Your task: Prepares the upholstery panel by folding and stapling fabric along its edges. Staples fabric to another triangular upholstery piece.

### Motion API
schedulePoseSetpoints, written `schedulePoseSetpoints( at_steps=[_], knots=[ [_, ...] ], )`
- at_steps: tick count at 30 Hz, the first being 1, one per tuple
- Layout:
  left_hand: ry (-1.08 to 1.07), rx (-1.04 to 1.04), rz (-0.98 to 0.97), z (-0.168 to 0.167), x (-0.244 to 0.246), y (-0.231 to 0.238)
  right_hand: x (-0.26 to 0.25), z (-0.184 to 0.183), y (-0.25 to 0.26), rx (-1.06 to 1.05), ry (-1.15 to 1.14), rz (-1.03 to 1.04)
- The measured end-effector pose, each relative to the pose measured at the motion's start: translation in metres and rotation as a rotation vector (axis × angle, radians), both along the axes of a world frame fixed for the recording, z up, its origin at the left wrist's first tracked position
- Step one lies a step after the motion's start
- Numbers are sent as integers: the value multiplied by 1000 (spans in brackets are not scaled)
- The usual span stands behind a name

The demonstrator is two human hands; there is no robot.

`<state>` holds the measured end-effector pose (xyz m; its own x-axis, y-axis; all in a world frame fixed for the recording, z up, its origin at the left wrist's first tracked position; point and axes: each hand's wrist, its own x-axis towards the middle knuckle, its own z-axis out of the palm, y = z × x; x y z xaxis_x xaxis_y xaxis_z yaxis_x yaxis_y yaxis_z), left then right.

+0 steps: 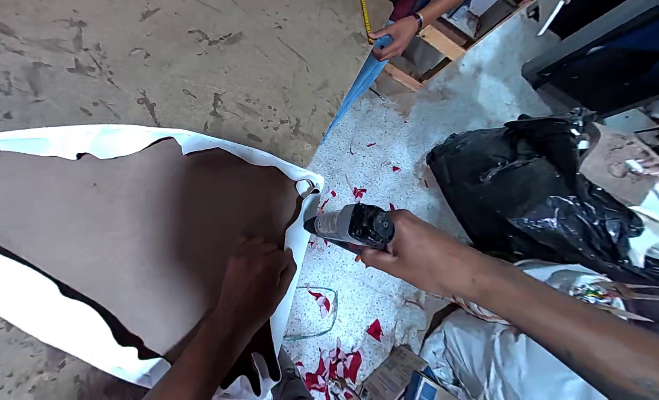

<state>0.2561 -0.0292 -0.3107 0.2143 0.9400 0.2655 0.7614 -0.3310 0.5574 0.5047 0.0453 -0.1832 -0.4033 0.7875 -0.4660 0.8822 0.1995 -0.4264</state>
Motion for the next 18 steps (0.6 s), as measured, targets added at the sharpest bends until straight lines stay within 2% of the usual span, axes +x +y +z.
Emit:
schedulePoseSetpoints(
  at_steps=[9,13,15,18],
  knots=[
    [21,2,14,1,1,0,-8,5,-35,-15,-40,65],
    [17,-18,14,5,0,0,-5,-5,-59,-60,-6,9],
    [-6,-16,0,7,-2,2,3,-16,-86,-6,118,-98],
    [-58,-1,7,6,-2,6,14,-62,-169,34,473,-468]
  ],
)
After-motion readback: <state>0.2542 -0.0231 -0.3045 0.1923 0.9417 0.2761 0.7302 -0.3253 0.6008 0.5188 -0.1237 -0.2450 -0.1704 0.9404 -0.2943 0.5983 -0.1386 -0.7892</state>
